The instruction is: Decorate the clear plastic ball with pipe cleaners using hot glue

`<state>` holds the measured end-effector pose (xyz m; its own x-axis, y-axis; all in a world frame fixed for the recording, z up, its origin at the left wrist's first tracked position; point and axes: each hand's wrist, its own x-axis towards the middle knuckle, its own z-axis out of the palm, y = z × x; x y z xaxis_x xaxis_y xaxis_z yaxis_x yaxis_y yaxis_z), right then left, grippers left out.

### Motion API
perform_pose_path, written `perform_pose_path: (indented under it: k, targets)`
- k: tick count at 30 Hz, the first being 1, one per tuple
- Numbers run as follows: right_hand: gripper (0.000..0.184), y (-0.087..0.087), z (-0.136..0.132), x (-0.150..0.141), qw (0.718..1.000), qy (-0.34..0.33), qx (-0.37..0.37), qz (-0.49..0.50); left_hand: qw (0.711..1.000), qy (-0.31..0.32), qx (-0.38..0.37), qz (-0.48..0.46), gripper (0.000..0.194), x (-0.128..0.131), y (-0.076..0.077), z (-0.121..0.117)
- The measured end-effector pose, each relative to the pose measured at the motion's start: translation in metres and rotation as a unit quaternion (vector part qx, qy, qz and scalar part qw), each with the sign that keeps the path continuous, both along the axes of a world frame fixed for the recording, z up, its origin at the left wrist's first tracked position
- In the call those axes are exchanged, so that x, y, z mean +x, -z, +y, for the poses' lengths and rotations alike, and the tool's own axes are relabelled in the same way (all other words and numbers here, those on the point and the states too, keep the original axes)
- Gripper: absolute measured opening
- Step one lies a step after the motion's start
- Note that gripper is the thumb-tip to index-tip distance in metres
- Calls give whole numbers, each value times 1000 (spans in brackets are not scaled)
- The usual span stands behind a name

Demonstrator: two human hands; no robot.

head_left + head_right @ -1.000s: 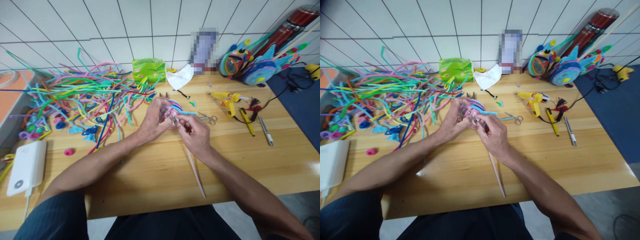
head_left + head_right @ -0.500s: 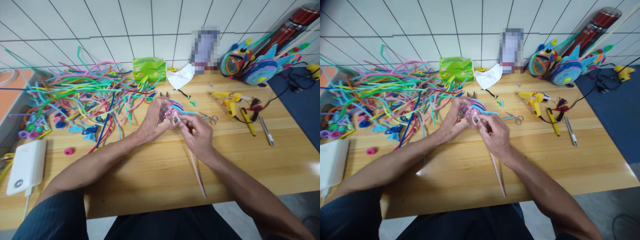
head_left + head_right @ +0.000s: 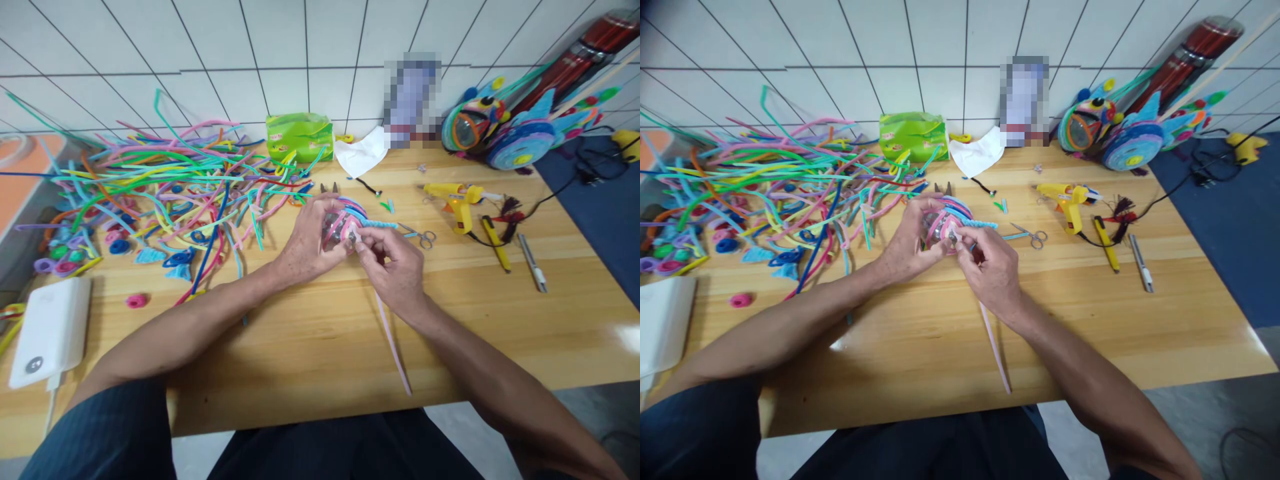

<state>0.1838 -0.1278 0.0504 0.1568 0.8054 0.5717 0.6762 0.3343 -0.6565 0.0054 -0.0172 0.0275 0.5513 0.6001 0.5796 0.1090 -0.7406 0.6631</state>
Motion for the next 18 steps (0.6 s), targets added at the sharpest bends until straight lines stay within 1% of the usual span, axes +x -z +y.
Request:
perform_pose_path:
  k: [3, 7, 11, 13, 15, 16, 18]
  targets:
    - [17, 1, 0, 0, 1000, 2, -2, 4, 1000, -1, 4, 3, 51, 0, 1, 0]
    - [18, 3, 1, -1, 1000, 3, -3, 19, 1000, -8, 11, -7, 54, 2, 4, 0]
    - [18, 3, 1, -3, 1000, 12, -19, 17, 1000, -1, 16, -12, 52, 2, 5, 1]
    - [13, -2, -2, -1, 1000, 10, -17, 1, 1000, -5, 15, -8, 52, 2, 6, 1]
    - [5, -14, -7, 7, 999, 17, -1, -28, 1000, -8, 14, -13, 53, 2, 7, 1]
    - [4, -22, -10, 14, 999, 31, 6, -44, 1000, -6, 15, -17, 53, 2, 7, 1]
    - [10, -37, -16, 33, 995, 82, 10, -62, 1000, 0, 23, -21, 55, 2, 8, 1]
